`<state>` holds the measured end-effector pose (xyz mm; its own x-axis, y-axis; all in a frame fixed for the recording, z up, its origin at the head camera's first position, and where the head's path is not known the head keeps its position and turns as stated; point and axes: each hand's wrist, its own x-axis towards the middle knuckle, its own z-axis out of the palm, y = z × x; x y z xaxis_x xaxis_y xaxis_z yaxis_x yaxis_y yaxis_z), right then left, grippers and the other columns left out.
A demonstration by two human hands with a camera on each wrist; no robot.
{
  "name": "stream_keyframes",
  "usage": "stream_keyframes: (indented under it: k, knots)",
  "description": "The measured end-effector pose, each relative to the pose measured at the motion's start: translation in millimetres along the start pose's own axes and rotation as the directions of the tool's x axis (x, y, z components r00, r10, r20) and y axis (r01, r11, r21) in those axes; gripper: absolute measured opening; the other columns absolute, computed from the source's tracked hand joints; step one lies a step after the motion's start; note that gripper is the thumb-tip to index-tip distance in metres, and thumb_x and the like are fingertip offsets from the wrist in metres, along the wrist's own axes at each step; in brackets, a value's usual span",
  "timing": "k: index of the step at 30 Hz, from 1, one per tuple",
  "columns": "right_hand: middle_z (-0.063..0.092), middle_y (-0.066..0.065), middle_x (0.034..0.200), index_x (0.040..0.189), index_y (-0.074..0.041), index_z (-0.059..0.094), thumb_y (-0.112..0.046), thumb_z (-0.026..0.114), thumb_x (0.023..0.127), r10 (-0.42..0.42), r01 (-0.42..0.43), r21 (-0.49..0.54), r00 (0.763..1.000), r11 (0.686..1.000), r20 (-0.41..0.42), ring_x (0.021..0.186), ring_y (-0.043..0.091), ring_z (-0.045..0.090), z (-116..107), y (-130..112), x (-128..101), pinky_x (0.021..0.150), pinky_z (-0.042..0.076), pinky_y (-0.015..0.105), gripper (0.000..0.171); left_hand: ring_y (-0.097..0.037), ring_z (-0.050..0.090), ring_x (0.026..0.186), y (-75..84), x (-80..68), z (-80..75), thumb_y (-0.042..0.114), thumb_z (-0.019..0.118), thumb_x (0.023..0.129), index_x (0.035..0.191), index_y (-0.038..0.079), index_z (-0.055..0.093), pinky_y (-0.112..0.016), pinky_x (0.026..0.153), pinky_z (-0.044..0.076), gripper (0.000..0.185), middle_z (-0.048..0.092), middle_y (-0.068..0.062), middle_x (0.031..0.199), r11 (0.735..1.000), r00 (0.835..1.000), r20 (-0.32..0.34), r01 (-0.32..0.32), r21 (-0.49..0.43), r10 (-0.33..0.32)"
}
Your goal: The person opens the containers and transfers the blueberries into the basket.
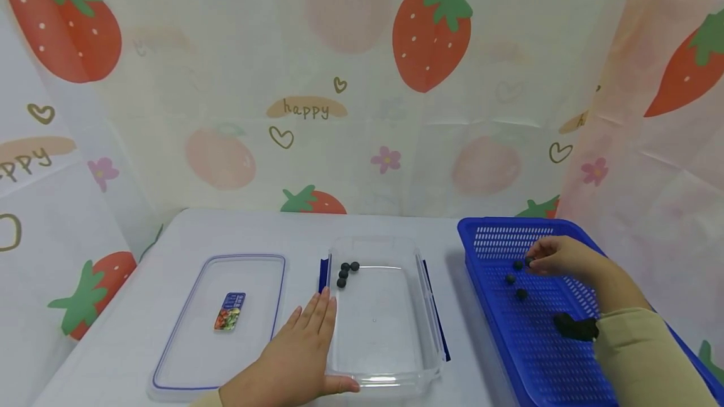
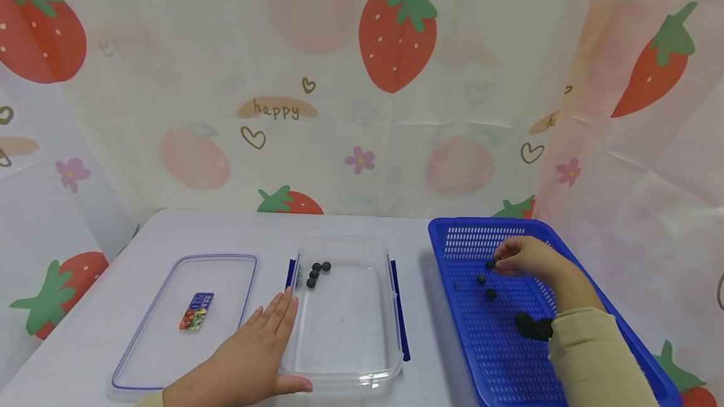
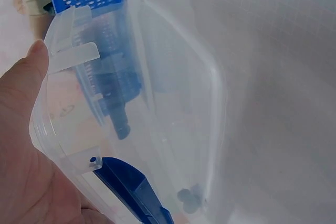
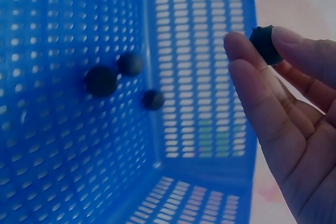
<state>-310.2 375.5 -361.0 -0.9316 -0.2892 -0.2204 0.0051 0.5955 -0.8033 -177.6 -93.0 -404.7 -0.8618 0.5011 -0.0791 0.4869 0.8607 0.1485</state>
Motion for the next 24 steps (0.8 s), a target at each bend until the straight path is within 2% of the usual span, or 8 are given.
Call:
stream_keyframes:
  k: [6, 15, 24]
  knots:
    - [0.058, 0.011, 0.091, 0.101, 0.014, 0.050, 0.002, 0.054, 0.088, 0.032, -0.033, 0.065, 0.999, 0.997, 0.008, 0.089, 0.020, 0.062, -6.3, 13.1, -3.9, 0.079, 0.052, 0.034, 0.018, -0.033, 0.008, 0.138, 0.7, 0.1, -1.4, 0.083, 0.038, 0.068, 0.144, -0.003, 0.015, -0.052, 0.106, 0.020, 0.118, 0.009, -0.021, 0.151, 1.000, 1.000, 0.008, 0.008, -0.006, -0.008]
    - [0.060, 0.015, 0.093, 0.099, 0.013, 0.052, 0.003, 0.054, 0.088, 0.105, -0.105, 0.015, 0.993, 0.994, -0.048, 0.090, 0.026, 0.063, -10.9, 23.6, -10.0, 0.079, 0.052, 0.037, 0.015, -0.034, 0.010, 0.138, 0.9, -0.3, -1.0, 0.083, 0.039, 0.068, 0.144, -0.004, 0.017, -0.052, 0.106, 0.021, 0.117, 0.010, -0.022, 0.150, 1.000, 1.000, -0.021, -0.005, 0.001, 0.005]
    - [0.058, 0.011, 0.086, 0.095, 0.014, 0.051, 0.006, 0.051, 0.087, 0.197, -0.196, 0.012, 0.977, 0.980, -0.081, 0.082, 0.021, 0.062, -13.6, 33.2, -14.2, 0.076, 0.053, 0.037, 0.011, -0.033, 0.009, 0.138, 1.0, 0.2, -1.6, 0.083, 0.038, 0.068, 0.144, -0.003, 0.015, -0.052, 0.106, 0.020, 0.118, 0.008, -0.021, 0.151, 1.000, 1.000, 0.012, 0.005, -0.016, -0.005]
